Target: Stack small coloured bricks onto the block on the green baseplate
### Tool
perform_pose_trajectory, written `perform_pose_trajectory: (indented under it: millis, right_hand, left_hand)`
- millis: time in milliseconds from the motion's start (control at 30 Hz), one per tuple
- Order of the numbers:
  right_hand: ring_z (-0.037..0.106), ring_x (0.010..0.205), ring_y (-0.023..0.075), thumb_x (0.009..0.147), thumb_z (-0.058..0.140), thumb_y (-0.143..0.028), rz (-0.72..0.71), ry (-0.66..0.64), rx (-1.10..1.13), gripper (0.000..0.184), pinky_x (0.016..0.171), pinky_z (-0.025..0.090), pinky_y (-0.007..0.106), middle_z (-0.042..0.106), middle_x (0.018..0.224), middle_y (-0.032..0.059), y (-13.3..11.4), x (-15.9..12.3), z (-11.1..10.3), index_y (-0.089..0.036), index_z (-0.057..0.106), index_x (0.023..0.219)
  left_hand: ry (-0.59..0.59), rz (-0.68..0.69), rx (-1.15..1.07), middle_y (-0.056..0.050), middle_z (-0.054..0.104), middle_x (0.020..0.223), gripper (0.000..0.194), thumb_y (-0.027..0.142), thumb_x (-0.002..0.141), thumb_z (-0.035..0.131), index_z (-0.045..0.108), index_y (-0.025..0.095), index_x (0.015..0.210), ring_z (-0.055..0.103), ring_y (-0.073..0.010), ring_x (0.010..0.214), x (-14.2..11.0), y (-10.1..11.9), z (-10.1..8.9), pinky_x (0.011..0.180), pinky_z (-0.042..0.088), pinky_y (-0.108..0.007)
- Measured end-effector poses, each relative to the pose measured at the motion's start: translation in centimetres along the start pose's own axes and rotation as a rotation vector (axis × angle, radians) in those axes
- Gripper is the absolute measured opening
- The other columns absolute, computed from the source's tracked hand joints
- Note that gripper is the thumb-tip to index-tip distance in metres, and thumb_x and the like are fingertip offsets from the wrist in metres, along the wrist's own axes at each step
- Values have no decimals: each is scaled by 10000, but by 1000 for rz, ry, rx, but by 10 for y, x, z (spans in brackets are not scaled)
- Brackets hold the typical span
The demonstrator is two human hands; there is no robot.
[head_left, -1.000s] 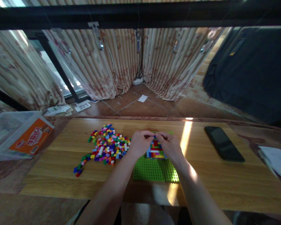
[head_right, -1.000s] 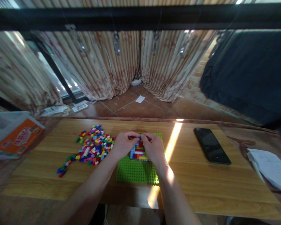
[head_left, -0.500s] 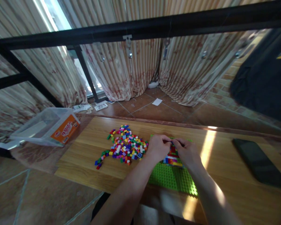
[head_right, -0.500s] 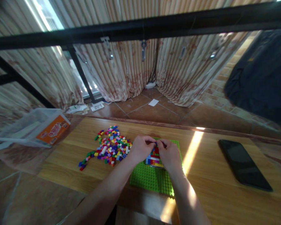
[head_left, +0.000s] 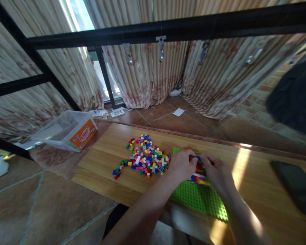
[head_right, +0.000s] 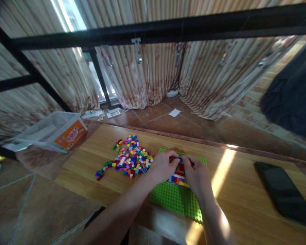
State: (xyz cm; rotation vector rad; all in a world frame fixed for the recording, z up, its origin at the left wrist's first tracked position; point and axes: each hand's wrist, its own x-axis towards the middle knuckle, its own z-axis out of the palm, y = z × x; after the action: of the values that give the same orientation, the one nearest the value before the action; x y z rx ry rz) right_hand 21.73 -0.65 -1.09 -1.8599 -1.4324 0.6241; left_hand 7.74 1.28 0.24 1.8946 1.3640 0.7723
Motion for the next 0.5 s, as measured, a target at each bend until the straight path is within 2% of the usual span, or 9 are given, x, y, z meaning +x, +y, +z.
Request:
perform_pose_trajectory:
  millis: [133, 267, 333, 433, 500]
  right_hand:
    - [665, 727, 243, 830, 476, -480, -26, 4, -11, 423, 631, 450, 321, 741, 768, 66, 2, -1, 0, -181, 767, 903]
    - [666, 717, 238, 846, 461, -493, -9, 1, -6, 448, 624, 452, 315, 738, 764, 59, 4, -2, -1, -178, 763, 950]
    - [671, 743, 246, 851, 452, -499, -1, 3, 23, 462, 645, 463, 323, 743, 789, 64, 4, -2, -1, -176, 760, 972]
    - [670, 743, 256, 851, 450, -520, 12, 16, 60, 485, 652, 466, 335, 740, 774, 71, 5, -1, -2, -168, 760, 971]
    - [665, 732, 253, 853, 453, -526, 11, 17, 74, 486, 648, 460, 334, 734, 756, 69, 5, -2, -2, -164, 760, 961]
  left_hand:
    - [39, -17, 99, -85, 756, 895, 221, 252, 869, 533, 733, 161, 891, 686, -204, 849, 1, -9, -22, 834, 521, -325]
    - [136, -66, 203, -82, 758, 900, 226, 165, 855, 512, 736, 154, 885, 688, -186, 856, 3, -37, -67, 840, 519, -304]
    - [192, -124, 298, -87, 752, 993, 247, 99, 805, 532, 739, 160, 925, 681, -195, 934, 1, -54, -92, 891, 506, -316]
    - [197, -214, 444, -90, 748, 1015, 300, 52, 733, 559, 752, 180, 923, 676, -216, 976, -6, -77, -121, 911, 500, -324]
    - [171, -230, 532, -100, 745, 1012, 327, 49, 711, 561, 755, 182, 938, 672, -231, 982, -11, -86, -130, 919, 495, -340]
